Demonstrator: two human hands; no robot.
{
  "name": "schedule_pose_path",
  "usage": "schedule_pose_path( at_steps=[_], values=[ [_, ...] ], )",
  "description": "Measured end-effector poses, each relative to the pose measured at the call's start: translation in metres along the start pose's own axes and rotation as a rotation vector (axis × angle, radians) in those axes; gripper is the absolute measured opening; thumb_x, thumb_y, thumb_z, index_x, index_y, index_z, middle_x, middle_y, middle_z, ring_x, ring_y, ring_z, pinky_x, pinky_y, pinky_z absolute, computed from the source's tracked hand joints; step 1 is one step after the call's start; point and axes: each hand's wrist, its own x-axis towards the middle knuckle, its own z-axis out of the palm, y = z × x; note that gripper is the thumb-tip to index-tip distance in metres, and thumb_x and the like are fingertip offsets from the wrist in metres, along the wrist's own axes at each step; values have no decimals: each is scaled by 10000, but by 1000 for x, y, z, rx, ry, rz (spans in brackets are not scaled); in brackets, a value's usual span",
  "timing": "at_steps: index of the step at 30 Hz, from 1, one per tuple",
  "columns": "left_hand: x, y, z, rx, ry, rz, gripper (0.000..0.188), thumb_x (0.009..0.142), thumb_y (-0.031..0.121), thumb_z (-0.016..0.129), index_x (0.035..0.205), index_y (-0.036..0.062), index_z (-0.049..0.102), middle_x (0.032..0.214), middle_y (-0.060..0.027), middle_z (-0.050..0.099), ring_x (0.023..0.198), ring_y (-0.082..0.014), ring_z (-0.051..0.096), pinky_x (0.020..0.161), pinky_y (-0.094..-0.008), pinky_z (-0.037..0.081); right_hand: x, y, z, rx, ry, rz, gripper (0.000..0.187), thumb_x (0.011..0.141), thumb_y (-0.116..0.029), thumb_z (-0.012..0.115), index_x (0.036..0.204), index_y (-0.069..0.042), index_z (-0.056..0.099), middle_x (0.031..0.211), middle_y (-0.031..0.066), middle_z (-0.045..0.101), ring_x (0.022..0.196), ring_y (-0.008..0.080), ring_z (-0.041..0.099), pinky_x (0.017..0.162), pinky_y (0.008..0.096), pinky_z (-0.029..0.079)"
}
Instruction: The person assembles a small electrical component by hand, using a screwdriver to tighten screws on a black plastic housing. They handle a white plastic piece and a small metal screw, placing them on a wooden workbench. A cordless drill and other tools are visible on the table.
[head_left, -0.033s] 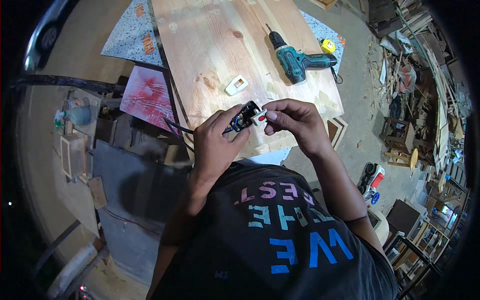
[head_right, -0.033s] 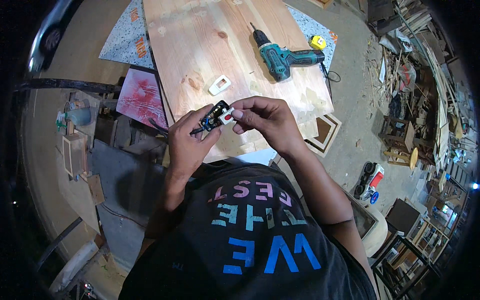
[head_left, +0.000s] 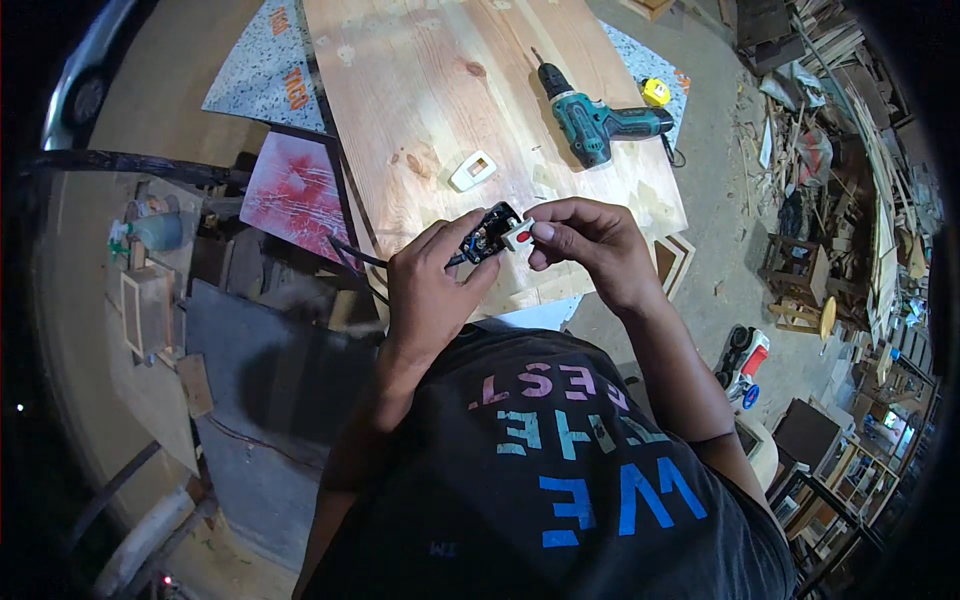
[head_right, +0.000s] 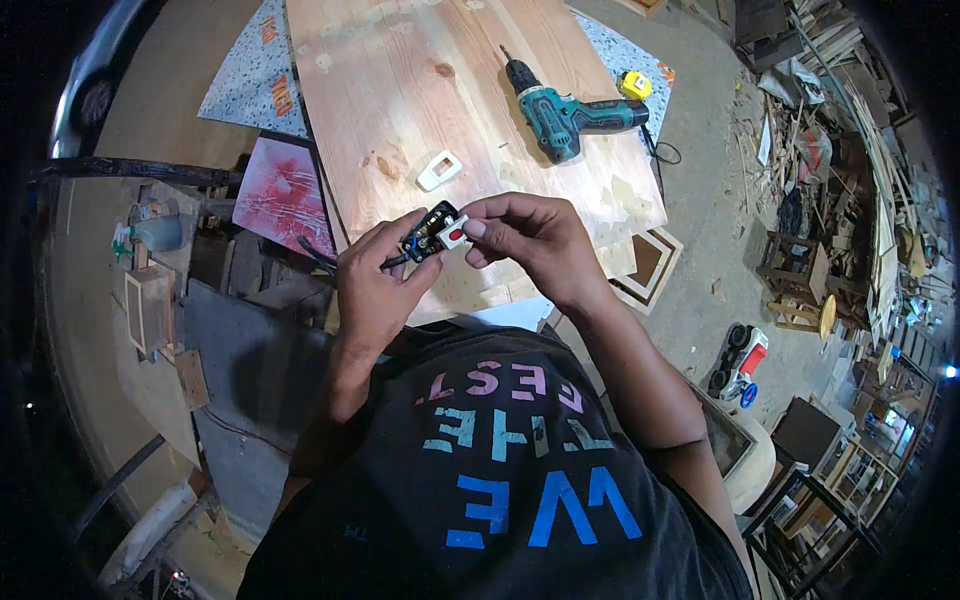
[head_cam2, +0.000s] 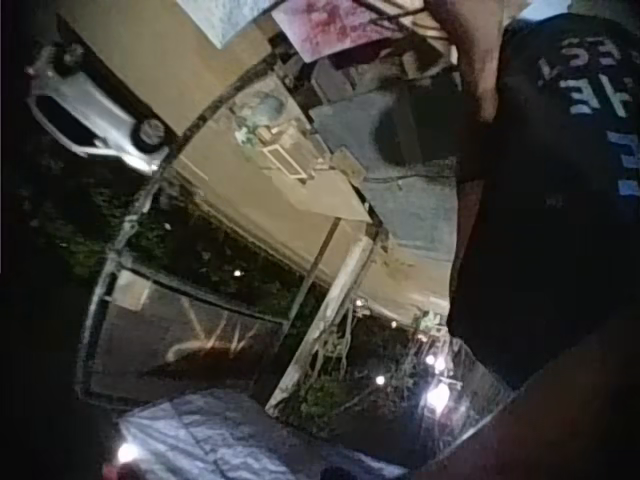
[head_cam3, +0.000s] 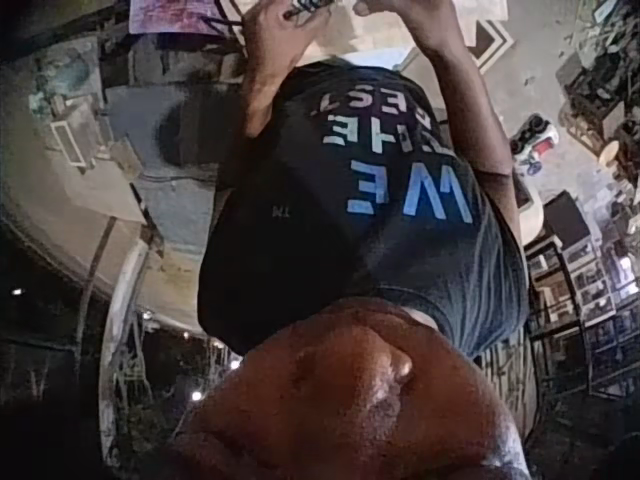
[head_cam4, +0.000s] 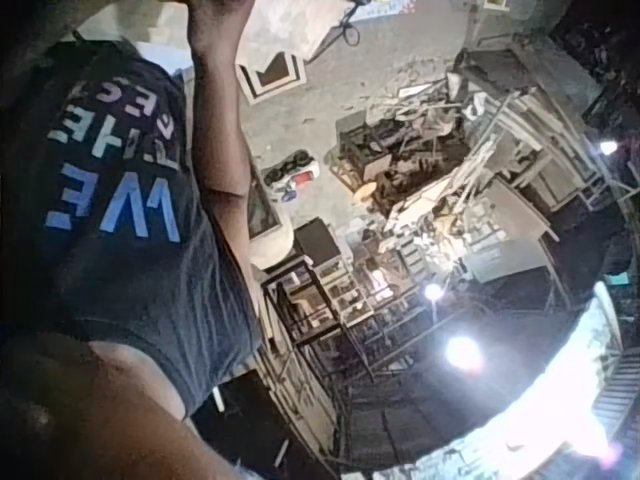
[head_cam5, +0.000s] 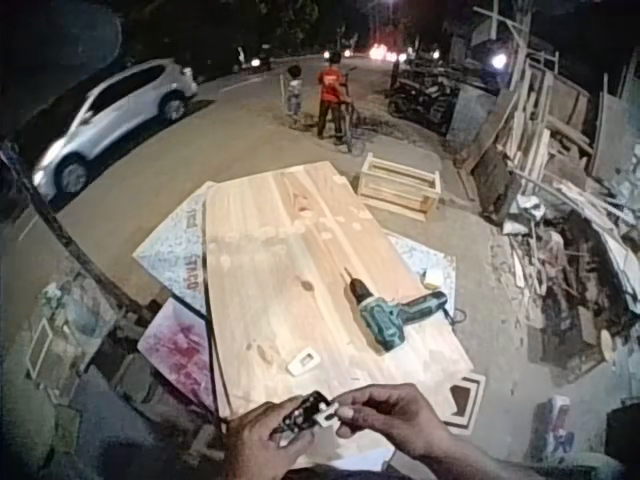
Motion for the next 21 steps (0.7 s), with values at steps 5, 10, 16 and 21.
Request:
schedule_pose_path(
  at_steps=[5,10,16,21],
  values=[
    [0,4,0,8,-7,0,488,785,19,797,1256,-13,671,1017,-121,709,853,-119,686,672,-254,549,-1,-2,1,-21,6,8,267,963,-149,708,1139,52,698,954,97,736,798,152,709,757,282,589],
    [0,5,0,-8,-19,-12,479,788,13,791,1251,-19,672,1022,-132,710,868,-125,691,678,-263,555,-1,-1,0,-23,-1,11,281,968,-159,701,1162,44,696,956,99,736,792,153,710,758,283,589],
    [1,5,0,20,-1,39,471,789,13,792,1244,-18,674,1024,-137,713,882,-146,702,692,-267,565,1,6,-7,167,-57,45,285,980,-156,681,1194,32,687,964,102,732,799,162,716,758,288,592],
    [-1,2,1,-5,12,10,450,793,84,806,1217,-7,684,1020,-159,722,858,-217,736,676,-315,595,0,10,-12,248,-94,42,283,980,-147,679,1200,31,684,961,103,730,793,166,713,755,298,590]
  ],
)
